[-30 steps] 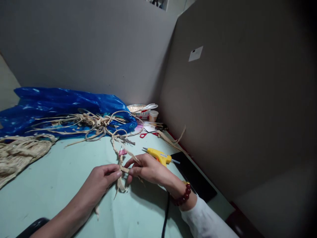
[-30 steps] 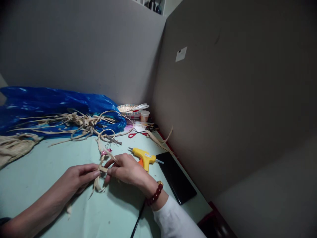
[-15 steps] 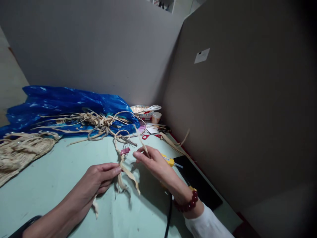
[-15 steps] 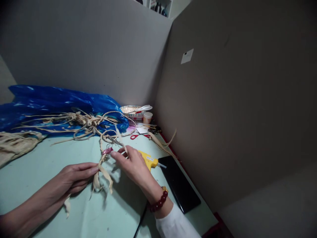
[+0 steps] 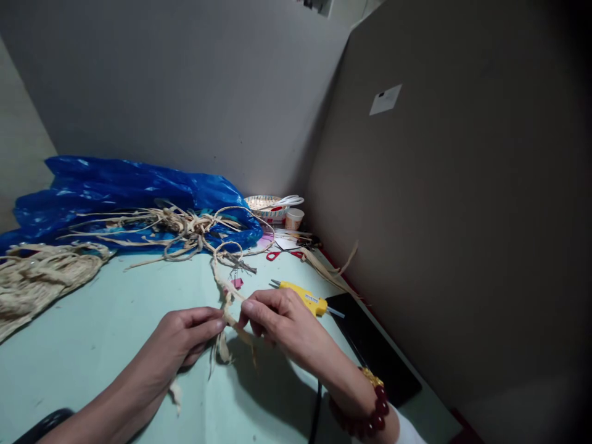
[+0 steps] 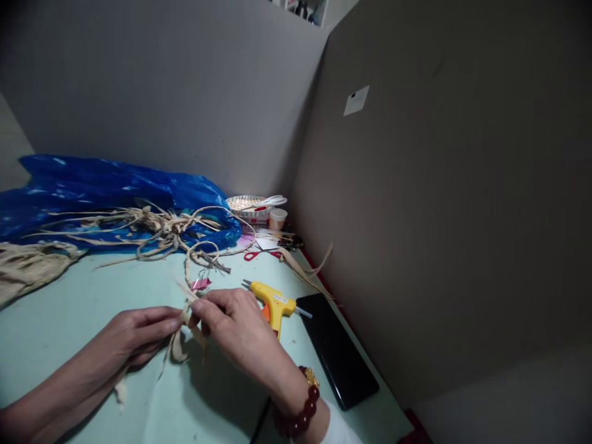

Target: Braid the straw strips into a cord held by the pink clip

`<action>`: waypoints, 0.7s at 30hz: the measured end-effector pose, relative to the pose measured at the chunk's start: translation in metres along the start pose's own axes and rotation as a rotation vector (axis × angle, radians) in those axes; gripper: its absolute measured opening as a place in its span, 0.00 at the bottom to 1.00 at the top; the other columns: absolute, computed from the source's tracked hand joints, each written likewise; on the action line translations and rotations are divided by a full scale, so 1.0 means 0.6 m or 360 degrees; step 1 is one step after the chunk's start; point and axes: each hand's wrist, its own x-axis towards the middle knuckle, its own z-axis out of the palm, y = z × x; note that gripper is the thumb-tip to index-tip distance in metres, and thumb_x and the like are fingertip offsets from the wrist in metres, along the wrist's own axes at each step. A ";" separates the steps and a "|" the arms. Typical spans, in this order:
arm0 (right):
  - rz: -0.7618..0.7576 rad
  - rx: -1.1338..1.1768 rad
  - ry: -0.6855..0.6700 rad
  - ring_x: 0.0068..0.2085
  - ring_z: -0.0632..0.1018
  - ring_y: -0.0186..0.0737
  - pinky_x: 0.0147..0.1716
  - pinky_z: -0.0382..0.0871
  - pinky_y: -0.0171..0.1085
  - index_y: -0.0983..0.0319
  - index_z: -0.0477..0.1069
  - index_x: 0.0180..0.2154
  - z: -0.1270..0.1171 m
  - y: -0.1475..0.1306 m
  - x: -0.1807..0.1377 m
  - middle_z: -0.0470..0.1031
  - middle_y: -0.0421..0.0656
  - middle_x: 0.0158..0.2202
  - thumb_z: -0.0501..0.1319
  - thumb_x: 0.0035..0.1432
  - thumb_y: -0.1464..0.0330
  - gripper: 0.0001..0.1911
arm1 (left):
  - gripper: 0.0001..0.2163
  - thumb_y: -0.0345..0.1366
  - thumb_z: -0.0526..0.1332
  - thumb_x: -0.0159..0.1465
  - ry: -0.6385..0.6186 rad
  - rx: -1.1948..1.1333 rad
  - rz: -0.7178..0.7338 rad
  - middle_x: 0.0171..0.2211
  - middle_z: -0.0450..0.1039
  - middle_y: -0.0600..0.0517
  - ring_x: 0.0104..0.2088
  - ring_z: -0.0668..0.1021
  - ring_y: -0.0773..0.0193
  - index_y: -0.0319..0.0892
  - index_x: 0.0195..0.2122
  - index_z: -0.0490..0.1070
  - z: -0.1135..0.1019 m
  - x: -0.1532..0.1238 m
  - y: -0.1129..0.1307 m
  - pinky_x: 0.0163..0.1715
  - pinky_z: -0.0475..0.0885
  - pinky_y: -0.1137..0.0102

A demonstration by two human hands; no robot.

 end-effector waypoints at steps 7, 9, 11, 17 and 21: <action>0.0040 -0.0225 0.0063 0.29 0.71 0.32 0.28 0.58 0.30 0.61 0.67 0.36 0.010 0.008 -0.004 0.74 0.39 0.31 0.51 0.58 0.76 0.09 | 0.21 0.48 0.69 0.49 -0.0030 0.0008 0.0029 0.15 0.50 0.64 0.17 0.47 0.77 0.35 0.36 0.76 0.001 0.000 -0.002 0.18 0.38 0.74; -0.0007 -0.0264 0.0156 0.31 0.70 0.33 0.30 0.58 0.31 0.62 0.67 0.32 0.010 0.006 0.000 0.73 0.40 0.30 0.51 0.62 0.73 0.09 | 0.21 0.49 0.69 0.50 -0.0047 0.0013 0.0028 0.15 0.49 0.64 0.17 0.47 0.76 0.36 0.37 0.76 0.000 0.001 -0.003 0.17 0.38 0.74; -0.0010 -0.0161 0.0200 0.28 0.68 0.32 0.30 0.58 0.31 0.63 0.67 0.29 0.005 0.004 0.005 0.68 0.39 0.24 0.49 0.66 0.66 0.15 | 0.21 0.49 0.69 0.50 -0.0044 -0.0002 0.0033 0.17 0.51 0.63 0.18 0.47 0.76 0.36 0.38 0.76 -0.001 0.001 -0.003 0.18 0.38 0.74; 0.0095 0.0439 0.0211 0.21 0.59 0.29 0.22 0.54 0.30 0.64 0.69 0.34 -0.006 0.021 0.017 0.70 0.39 0.22 0.50 0.65 0.65 0.13 | 0.19 0.47 0.71 0.48 -0.0028 -0.0159 0.0008 0.17 0.51 0.63 0.19 0.46 0.77 0.36 0.34 0.77 0.001 -0.007 0.006 0.18 0.37 0.75; 0.0076 0.0257 0.0207 0.25 0.64 0.29 0.24 0.56 0.29 0.64 0.72 0.34 0.002 0.032 0.020 0.74 0.42 0.31 0.53 0.63 0.67 0.11 | 0.20 0.46 0.73 0.45 -0.0017 -0.0233 -0.0012 0.17 0.51 0.64 0.19 0.46 0.77 0.36 0.34 0.77 0.004 -0.008 0.009 0.18 0.37 0.76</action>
